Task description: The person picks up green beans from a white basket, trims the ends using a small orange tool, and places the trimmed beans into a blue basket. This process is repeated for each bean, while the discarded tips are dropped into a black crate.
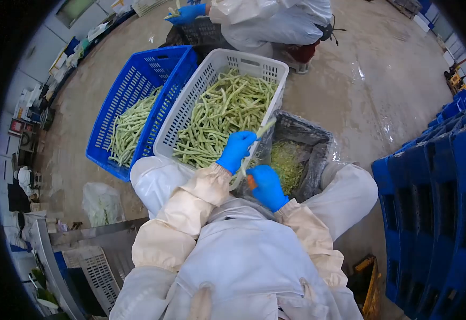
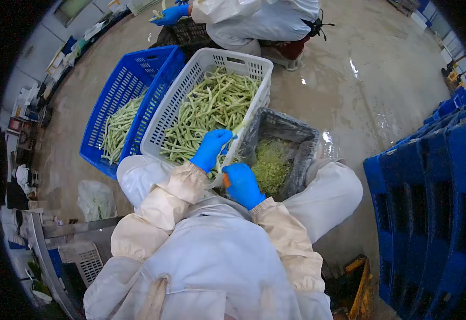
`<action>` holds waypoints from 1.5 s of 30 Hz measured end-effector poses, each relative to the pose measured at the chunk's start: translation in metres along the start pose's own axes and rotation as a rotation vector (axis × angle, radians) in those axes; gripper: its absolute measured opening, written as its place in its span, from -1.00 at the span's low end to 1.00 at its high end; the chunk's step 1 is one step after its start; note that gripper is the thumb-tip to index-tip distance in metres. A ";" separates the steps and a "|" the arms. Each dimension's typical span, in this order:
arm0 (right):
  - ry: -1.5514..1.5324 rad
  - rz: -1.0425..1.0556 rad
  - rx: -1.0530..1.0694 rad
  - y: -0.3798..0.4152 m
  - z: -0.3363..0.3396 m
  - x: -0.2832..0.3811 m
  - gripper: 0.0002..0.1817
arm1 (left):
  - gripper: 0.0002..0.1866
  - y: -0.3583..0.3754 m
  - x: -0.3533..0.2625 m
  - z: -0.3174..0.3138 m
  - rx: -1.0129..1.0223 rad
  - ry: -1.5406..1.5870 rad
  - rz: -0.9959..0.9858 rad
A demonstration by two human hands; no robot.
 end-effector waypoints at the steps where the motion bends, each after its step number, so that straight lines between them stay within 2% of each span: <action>1: 0.006 0.002 -0.004 0.000 0.003 -0.003 -0.85 | -0.79 0.001 -0.001 -0.011 0.115 -0.006 -0.021; 3: -0.148 -0.255 -0.277 0.007 0.039 -0.042 -0.86 | -0.77 0.014 -0.004 -0.013 0.163 -0.082 0.002; 5: -0.418 -0.395 -0.689 0.029 0.089 -0.085 -0.89 | -0.73 0.025 0.001 -0.012 0.223 -0.247 0.008; 7: -0.590 -0.442 -1.093 0.075 0.137 -0.137 -0.90 | -0.73 0.031 0.008 -0.002 0.224 -0.239 0.029; 8: -0.590 -0.441 -1.099 0.080 0.148 -0.140 -0.90 | -0.73 0.034 0.012 0.005 0.219 -0.225 0.051; 10: -0.473 -0.615 -1.345 0.109 0.170 -0.140 -0.91 | -0.72 0.041 0.008 0.012 0.251 -0.216 0.045; 11: -0.362 -0.703 -1.131 0.094 0.162 -0.138 -0.87 | -0.72 0.046 0.010 0.012 0.290 -0.158 0.089; 13: -0.194 -0.435 -0.677 0.037 0.126 -0.102 -0.82 | -0.73 0.053 0.013 0.006 0.344 -0.109 0.138; 15: -0.038 -0.202 -0.479 0.003 0.099 -0.044 -0.77 | -0.73 0.058 0.008 0.000 0.367 -0.121 0.130; 16: -0.036 -0.201 -0.479 0.004 0.098 -0.043 -0.77 | -0.73 0.060 0.005 -0.003 0.385 -0.133 0.122; 18: 0.189 -0.130 -0.143 -0.006 0.065 -0.034 -0.74 | -0.73 0.061 0.006 -0.003 0.403 -0.133 0.110; 20: 0.245 -0.089 -0.124 -0.007 0.063 -0.030 -0.72 | -0.72 0.061 0.007 -0.003 0.419 -0.132 0.101; 23: 0.132 -0.190 -0.139 -0.003 0.057 -0.043 -0.74 | -0.75 0.062 0.011 -0.002 0.412 -0.090 0.124; 25: 0.161 -0.222 -0.216 0.003 0.060 -0.043 -0.82 | -0.78 0.059 0.001 0.002 0.315 -0.338 -0.013; 26: 0.162 -0.225 -0.213 0.004 0.056 -0.043 -0.82 | -0.78 0.055 0.013 0.001 0.316 -0.335 -0.010; 28: -0.152 -0.295 -0.418 0.011 0.065 -0.048 -0.89 | -0.81 0.046 0.005 0.005 0.139 -0.515 -0.387; 29: -0.151 -0.295 -0.414 0.013 0.062 -0.051 -0.89 | -0.81 0.044 0.014 0.002 0.137 -0.511 -0.385; 31: -0.959 -0.533 -0.577 0.028 0.042 -0.091 -0.85 | -0.80 0.048 0.014 -0.007 0.102 -0.444 -0.424; 32: -0.958 -0.537 -0.569 0.030 0.038 -0.094 -0.85 | -0.80 0.050 0.017 -0.010 0.096 -0.439 -0.420; 34: -1.169 -0.634 -0.584 0.032 0.024 -0.099 -0.84 | -0.78 0.049 0.052 -0.022 0.232 -0.184 -0.041; 35: -1.167 -0.638 -0.579 0.034 0.022 -0.102 -0.84 | -0.75 0.042 0.070 -0.016 0.238 -0.018 0.053; 36: -0.962 -0.678 -0.435 0.036 0.014 -0.102 -0.85 | -0.75 0.038 0.055 -0.004 0.171 0.136 -0.017; 37: -0.758 -0.711 -0.287 0.039 0.004 -0.104 -0.85 | -0.75 0.033 0.038 0.013 0.098 0.292 -0.085; 38: -0.759 -0.720 -0.276 0.044 0.001 -0.108 -0.85 | -0.73 0.022 0.025 0.044 0.024 0.324 -0.142; 39: -0.760 -0.757 -0.372 0.052 0.007 -0.118 -0.86 | -0.71 0.010 0.011 0.086 -0.055 0.353 -0.201; 41: -0.734 -0.818 -0.552 0.066 0.027 -0.137 -0.87 | -0.74 0.010 -0.029 0.179 -0.229 0.664 -0.321; 42: -0.609 -0.821 -0.578 0.076 0.039 -0.152 -0.88 | -0.73 0.025 -0.065 0.240 -0.495 -0.269 -0.415; 43: -0.484 -0.821 -0.603 0.087 0.049 -0.166 -0.89 | -0.73 0.009 -0.051 0.289 -0.427 0.581 -0.343; 44: -0.489 -0.831 -0.596 0.088 0.052 -0.168 -0.89 | -0.72 0.022 -0.067 0.339 -0.581 0.373 -0.411; 45: -0.298 -0.864 -0.545 0.085 0.060 -0.166 -0.90 | -0.70 0.034 -0.091 0.385 -0.792 -0.065 -0.411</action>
Point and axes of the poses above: each hand's wrist, its own y-axis away from the middle knuckle, its own z-axis out of the back of the hand, x = y × z, the point moved 10 cm from there along -y, towards the middle knuckle, and after that the axes turned 11 degrees about -y, right-handed, at the moved point
